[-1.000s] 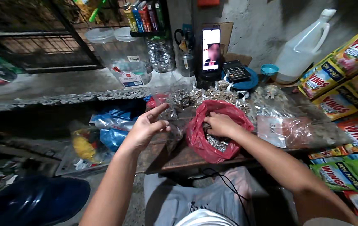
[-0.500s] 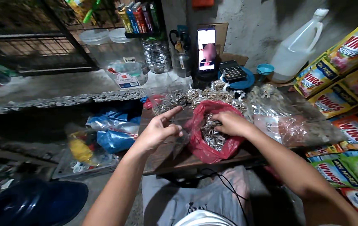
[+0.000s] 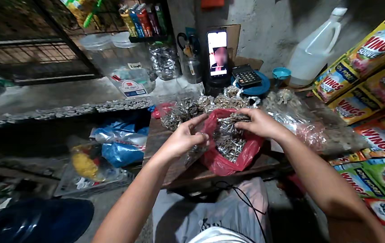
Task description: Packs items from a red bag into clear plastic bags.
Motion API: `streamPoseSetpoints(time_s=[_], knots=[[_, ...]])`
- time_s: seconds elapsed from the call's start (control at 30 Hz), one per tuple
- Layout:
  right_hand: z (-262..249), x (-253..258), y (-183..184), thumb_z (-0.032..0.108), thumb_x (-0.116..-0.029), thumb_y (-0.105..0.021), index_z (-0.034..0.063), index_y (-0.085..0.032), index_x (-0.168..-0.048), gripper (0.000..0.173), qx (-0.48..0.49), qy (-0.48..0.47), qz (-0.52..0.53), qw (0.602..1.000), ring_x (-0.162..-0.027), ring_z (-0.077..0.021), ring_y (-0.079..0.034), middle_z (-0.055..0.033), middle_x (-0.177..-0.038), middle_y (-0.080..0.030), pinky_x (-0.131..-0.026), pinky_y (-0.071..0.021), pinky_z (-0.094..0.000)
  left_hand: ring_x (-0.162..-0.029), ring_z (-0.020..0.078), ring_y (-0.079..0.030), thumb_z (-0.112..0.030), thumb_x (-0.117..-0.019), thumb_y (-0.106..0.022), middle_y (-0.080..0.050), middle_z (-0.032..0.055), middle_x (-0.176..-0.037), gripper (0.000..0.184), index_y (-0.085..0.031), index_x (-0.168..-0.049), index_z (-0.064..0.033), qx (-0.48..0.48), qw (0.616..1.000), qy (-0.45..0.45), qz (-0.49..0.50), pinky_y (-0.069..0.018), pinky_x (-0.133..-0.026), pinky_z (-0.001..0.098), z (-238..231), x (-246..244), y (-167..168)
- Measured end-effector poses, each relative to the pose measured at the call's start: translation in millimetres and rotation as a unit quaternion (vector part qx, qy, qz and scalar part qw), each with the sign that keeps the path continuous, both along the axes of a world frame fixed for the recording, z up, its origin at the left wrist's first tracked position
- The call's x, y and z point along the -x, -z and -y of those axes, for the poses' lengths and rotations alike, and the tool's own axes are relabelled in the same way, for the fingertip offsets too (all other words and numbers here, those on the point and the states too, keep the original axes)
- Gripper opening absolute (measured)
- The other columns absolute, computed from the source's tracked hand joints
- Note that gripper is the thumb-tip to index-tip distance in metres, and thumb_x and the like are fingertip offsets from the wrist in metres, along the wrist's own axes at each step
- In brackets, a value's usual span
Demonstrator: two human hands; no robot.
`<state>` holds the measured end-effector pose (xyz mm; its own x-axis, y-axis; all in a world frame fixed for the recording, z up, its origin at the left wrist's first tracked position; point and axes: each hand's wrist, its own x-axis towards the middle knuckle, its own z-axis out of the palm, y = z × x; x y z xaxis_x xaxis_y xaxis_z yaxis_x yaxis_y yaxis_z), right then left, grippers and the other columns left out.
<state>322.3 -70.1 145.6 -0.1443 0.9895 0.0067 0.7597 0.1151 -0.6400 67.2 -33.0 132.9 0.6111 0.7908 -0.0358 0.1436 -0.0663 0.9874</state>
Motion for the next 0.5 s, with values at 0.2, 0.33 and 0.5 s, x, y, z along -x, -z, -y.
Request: streamPoseSetpoints(time_s=[0.2,0.33,0.5], knots=[[5,-3,-10,0.006,-0.0981,-0.066,-0.0044,-0.062,-0.129,0.033,-0.031,0.039,-0.116,0.992,-0.097,-0.0215,-0.068,-0.0192,-0.114,-0.069,-0.089,-0.054,-0.0413,-0.079,0.0042,-0.066,0.005,-0.09,-0.059,-0.063,0.0096,-0.127,0.067,-0.039,-0.153,-0.0022,0.011,1.0,0.019,-0.014,-0.056,-0.073,0.02,-4,-14,3],[7,6,-9,0.001,-0.0965,-0.065,-0.0039,-0.061,-0.124,0.028,-0.044,0.041,-0.244,0.968,-0.075,-0.0042,-0.063,-0.009,-0.1,-0.067,-0.069,-0.056,-0.0217,-0.078,0.0054,-0.064,0.003,-0.0903,-0.061,-0.065,0.0106,-0.118,0.067,-0.038,-0.153,-0.0013,0.009,0.999,0.025,-0.019,-0.0554,-0.073,0.0214,-6,-25,7],[2,30,16,-0.001,-0.0983,-0.061,-0.0011,-0.052,-0.134,0.036,0.005,0.081,-0.414,0.907,-0.077,-0.0086,-0.067,-0.0069,-0.102,-0.066,-0.069,-0.06,-0.0281,-0.076,0.0054,-0.065,0.005,-0.0922,-0.061,-0.068,0.0064,-0.099,0.051,-0.048,-0.142,0.0013,0.015,0.999,0.027,-0.016,-0.0567,-0.074,0.022,-6,-35,8]])
